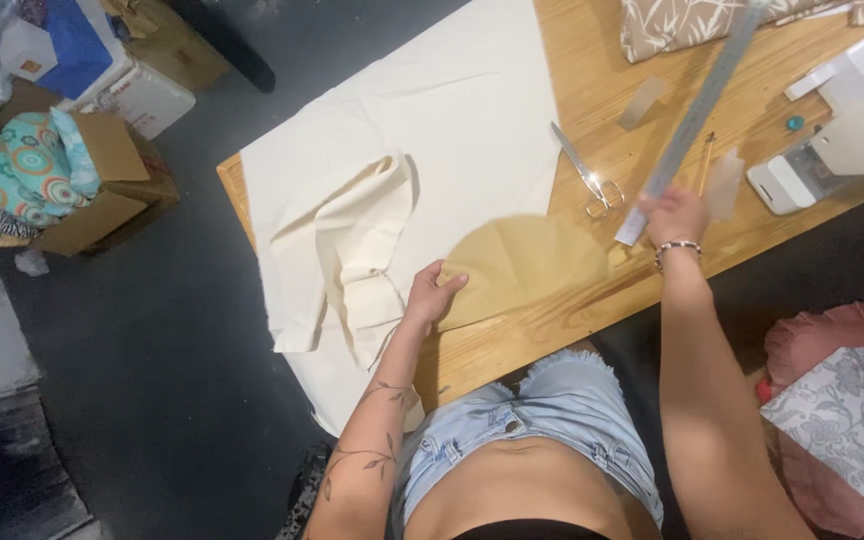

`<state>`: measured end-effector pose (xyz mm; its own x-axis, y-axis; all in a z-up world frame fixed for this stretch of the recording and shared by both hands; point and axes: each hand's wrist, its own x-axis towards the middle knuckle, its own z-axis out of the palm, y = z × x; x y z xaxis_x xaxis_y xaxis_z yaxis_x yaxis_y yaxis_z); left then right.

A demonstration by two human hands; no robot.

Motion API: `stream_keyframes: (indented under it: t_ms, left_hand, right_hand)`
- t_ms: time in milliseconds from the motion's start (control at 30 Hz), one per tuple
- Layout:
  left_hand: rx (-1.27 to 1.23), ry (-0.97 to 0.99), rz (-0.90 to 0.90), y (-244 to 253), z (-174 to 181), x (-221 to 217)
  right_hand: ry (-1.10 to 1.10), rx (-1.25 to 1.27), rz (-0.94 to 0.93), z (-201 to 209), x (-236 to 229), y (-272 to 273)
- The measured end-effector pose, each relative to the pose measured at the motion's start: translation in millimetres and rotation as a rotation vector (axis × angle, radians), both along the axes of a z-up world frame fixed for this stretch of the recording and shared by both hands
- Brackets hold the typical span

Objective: The person uses scissors to cut a piece of white fabric following a semi-circular cardboard template. They then measure the fabric with a ruler and cut another piece of fabric along a curved line drawn on it. The person also handles a small white cap and a patterned cloth during the process.

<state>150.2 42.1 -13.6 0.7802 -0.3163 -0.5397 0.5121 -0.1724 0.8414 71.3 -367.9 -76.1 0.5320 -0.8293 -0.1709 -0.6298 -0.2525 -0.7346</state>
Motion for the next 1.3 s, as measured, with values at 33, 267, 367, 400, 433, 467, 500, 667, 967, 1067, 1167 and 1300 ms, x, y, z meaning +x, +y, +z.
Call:
stream_keyframes:
  t_ms: [33,267,367,400,433,467,500,667,967,1067,1167,1300]
  left_hand:
    - [0.0,0.002,0.004,5,-1,0]
    - [0.578,-0.235,-0.303,17,46,-1]
    - [0.691,-0.537,-0.271,5,74,-17]
    - [0.744,-0.784,-0.294,1,80,-24]
    - [0.743,-0.782,-0.295,-2,78,-27]
    - [0.683,-0.844,-0.313,-5,77,-30]
    - [0.626,-0.906,-0.328,-7,76,-32]
    - [0.434,-0.861,-0.487,-14,53,-19]
    - [0.368,-0.844,-0.681,-22,37,-21]
    - [0.321,-0.842,-0.649,-20,34,-24]
    - [0.314,-0.855,-0.641,-18,25,-28]
    - [0.297,-0.88,-0.625,-18,17,-27]
  right_hand:
    - [0.002,0.0,0.004,3,-5,-2]
    - [-0.236,-0.012,0.007,88,-20,53]
    - [-0.349,0.15,0.099,92,-27,86]
    - [-0.39,0.303,0.123,81,-30,91]
    - [-0.388,0.303,0.122,83,-33,105]
    - [-0.369,0.362,0.163,85,-35,118]
    - [-0.352,0.423,0.207,87,-35,132]
    - [-0.237,0.546,0.396,66,-20,170]
    - [0.355,0.105,0.632,31,-11,202]
    - [0.374,0.116,0.602,21,-13,200]
    - [0.367,0.138,0.563,28,-14,200]
    - [0.339,0.161,0.529,35,-12,199]
